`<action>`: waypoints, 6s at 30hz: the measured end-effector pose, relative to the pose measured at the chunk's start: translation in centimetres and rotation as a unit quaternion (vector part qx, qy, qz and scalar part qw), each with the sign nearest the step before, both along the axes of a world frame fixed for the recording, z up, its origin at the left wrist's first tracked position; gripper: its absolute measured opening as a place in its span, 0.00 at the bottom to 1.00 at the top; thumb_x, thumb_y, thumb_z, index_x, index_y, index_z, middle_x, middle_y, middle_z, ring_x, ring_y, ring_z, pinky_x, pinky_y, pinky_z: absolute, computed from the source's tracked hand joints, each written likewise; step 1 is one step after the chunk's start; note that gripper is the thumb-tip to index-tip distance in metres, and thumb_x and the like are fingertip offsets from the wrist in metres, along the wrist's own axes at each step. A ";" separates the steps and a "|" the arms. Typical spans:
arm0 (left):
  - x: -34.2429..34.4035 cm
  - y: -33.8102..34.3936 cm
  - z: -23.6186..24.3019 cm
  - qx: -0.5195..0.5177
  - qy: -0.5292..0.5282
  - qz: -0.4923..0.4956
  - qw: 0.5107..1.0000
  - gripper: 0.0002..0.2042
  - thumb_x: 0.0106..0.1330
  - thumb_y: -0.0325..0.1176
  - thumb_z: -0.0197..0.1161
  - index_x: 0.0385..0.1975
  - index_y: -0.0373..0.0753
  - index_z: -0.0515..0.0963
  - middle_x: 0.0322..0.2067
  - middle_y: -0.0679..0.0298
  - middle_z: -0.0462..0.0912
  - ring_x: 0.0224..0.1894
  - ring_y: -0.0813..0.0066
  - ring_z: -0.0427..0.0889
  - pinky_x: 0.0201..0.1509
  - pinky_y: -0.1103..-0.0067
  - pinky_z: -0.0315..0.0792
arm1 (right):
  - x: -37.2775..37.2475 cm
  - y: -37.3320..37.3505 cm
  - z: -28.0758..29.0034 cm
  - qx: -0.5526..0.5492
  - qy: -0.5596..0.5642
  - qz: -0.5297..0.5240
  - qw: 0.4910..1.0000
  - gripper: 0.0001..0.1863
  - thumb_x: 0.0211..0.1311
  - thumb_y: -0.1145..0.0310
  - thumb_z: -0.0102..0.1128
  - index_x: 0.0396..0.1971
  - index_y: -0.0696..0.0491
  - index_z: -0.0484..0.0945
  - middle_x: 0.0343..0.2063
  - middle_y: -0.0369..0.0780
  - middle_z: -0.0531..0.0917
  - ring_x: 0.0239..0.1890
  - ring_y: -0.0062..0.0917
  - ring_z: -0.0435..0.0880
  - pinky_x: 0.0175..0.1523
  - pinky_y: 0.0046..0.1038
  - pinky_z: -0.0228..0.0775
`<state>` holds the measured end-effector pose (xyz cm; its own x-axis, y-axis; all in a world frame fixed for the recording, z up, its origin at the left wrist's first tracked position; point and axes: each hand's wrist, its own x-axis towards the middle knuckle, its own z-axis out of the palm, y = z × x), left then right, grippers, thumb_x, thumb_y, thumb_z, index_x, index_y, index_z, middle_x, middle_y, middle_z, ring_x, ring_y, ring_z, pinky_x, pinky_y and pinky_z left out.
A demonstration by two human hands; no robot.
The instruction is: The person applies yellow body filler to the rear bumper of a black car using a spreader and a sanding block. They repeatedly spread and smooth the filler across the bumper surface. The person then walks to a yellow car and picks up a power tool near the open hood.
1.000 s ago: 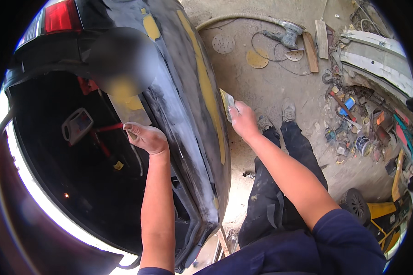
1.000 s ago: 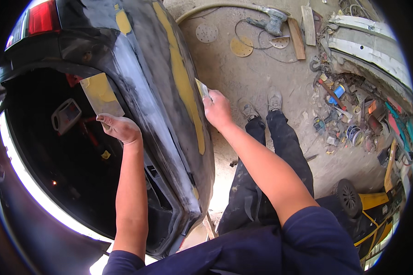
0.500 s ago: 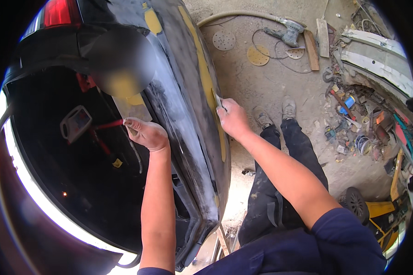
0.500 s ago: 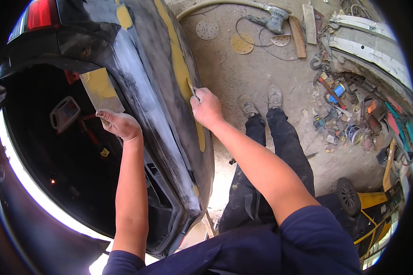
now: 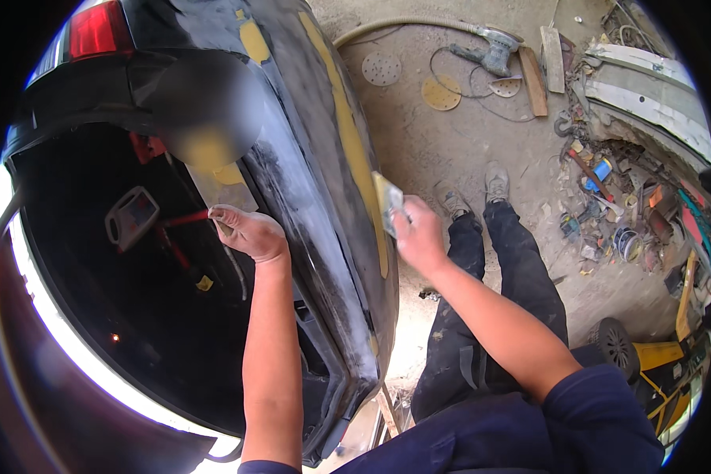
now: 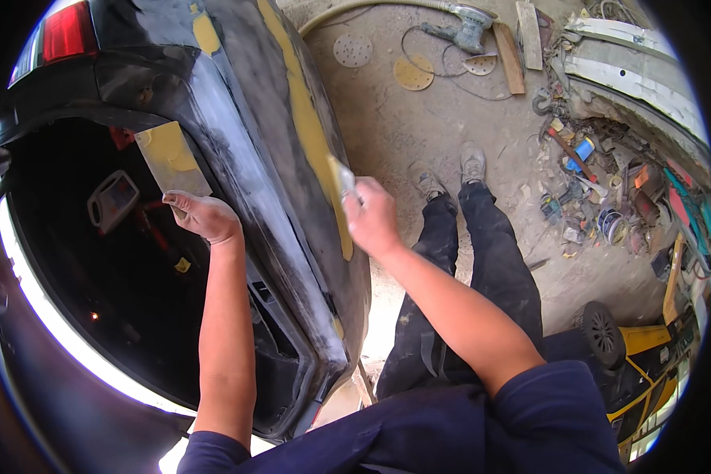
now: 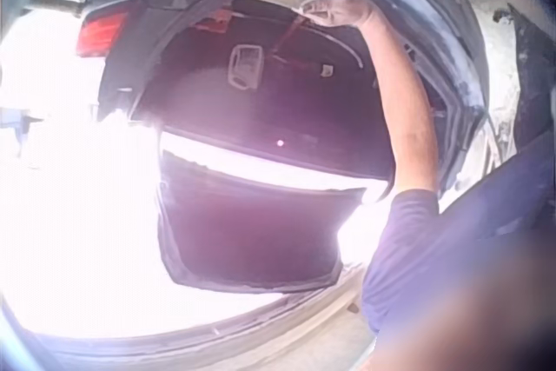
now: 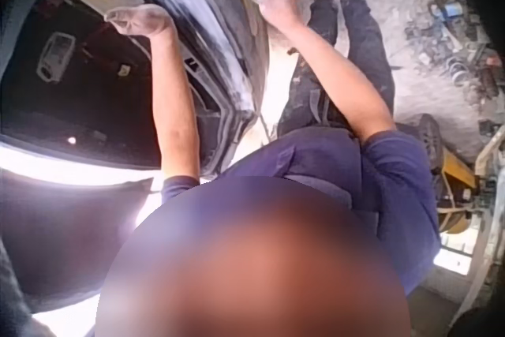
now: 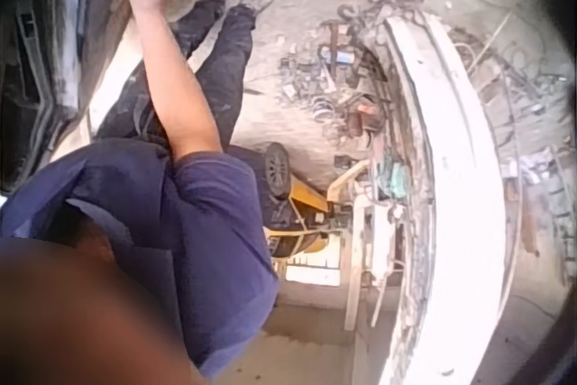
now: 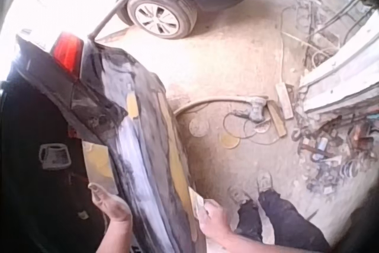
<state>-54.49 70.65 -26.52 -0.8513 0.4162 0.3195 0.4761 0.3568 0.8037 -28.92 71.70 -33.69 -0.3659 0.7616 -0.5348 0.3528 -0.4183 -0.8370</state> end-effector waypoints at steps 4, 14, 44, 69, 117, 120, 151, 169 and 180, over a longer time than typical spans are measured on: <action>0.0 -0.2 0.1 -0.008 0.019 -0.007 1.000 0.34 0.87 0.59 0.45 0.51 0.24 0.78 0.48 0.56 0.82 0.50 0.72 0.72 0.64 0.75 0.66 | -0.3 -0.9 -4.6 -0.059 -0.086 0.044 0.994 0.16 0.72 0.65 0.57 0.49 0.60 0.85 0.49 0.53 0.87 0.53 0.52 0.86 0.59 0.46 0.76; 0.0 0.1 0.0 0.012 -0.009 -0.001 1.000 0.33 0.87 0.58 0.46 0.50 0.24 0.78 0.48 0.56 0.82 0.50 0.72 0.72 0.63 0.76 0.67 | -3.1 -1.3 -5.5 -0.096 -0.100 0.077 0.987 0.19 0.71 0.64 0.57 0.56 0.56 0.85 0.53 0.52 0.86 0.56 0.52 0.85 0.62 0.45 0.76; 0.0 0.1 -0.3 0.025 -0.005 0.012 1.000 0.34 0.86 0.58 0.48 0.58 0.22 0.76 0.52 0.54 0.82 0.53 0.71 0.74 0.66 0.76 0.66 | 0.2 -5.5 -6.9 -0.176 -0.084 0.072 0.978 0.19 0.70 0.64 0.59 0.55 0.56 0.85 0.54 0.51 0.87 0.57 0.51 0.85 0.62 0.45 0.77; -0.2 0.1 -0.3 0.029 -0.012 -0.002 1.000 0.34 0.87 0.56 0.49 0.63 0.21 0.74 0.59 0.51 0.80 0.58 0.68 0.76 0.69 0.73 0.66 | 5.3 -6.8 -4.3 -0.161 -0.092 0.108 0.977 0.16 0.69 0.67 0.60 0.49 0.61 0.85 0.48 0.55 0.87 0.53 0.54 0.85 0.58 0.46 0.77; -0.4 0.0 -0.4 -0.007 0.012 -0.008 1.000 0.32 0.86 0.58 0.47 0.50 0.26 0.80 0.42 0.56 0.84 0.45 0.69 0.76 0.57 0.75 0.71 | 1.6 -8.3 5.0 -0.061 -0.021 0.087 0.994 0.14 0.69 0.70 0.63 0.50 0.62 0.85 0.48 0.52 0.86 0.51 0.50 0.86 0.58 0.43 0.78; -0.4 0.0 -0.2 -0.039 0.014 0.002 0.999 0.31 0.87 0.57 0.46 0.47 0.28 0.80 0.37 0.57 0.85 0.40 0.70 0.76 0.51 0.74 0.72 | 5.1 -6.3 6.0 -0.123 -0.011 0.113 0.986 0.13 0.71 0.70 0.62 0.47 0.63 0.85 0.44 0.50 0.87 0.49 0.43 0.87 0.55 0.39 0.78; 28.7 -13.4 24.3 0.139 -0.502 -0.089 0.849 0.24 0.83 0.45 0.60 0.60 0.25 0.80 0.52 0.56 0.88 0.53 0.71 0.86 0.61 0.72 0.76 | 21.9 1.2 32.0 0.326 0.046 0.168 0.929 0.20 0.67 0.80 0.64 0.58 0.56 0.85 0.46 0.47 0.88 0.45 0.44 0.89 0.51 0.37 0.82; 30.9 -21.9 17.0 0.054 -0.273 0.077 0.957 0.24 0.86 0.48 0.51 0.51 0.29 0.81 0.42 0.58 0.86 0.38 0.74 0.81 0.41 0.75 0.73 | 29.3 -11.1 17.3 0.132 0.070 0.133 0.980 0.15 0.67 0.78 0.60 0.52 0.58 0.87 0.45 0.46 0.88 0.49 0.44 0.87 0.55 0.39 0.79; 10.4 -15.9 5.1 -0.063 -0.053 -0.178 0.981 0.32 0.88 0.55 0.45 0.53 0.24 0.80 0.45 0.54 0.89 0.46 0.69 0.87 0.56 0.74 0.78 | 16.3 -12.1 -1.8 -0.060 0.117 0.009 0.991 0.18 0.74 0.65 0.58 0.56 0.58 0.85 0.48 0.51 0.90 0.52 0.46 0.89 0.58 0.39 0.79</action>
<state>-44.12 54.78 -21.43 -0.6704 0.7236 0.1644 0.5051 0.2827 0.8154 -12.64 59.56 -35.48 -0.5041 0.6897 -0.5198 0.1635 -0.5148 -0.8416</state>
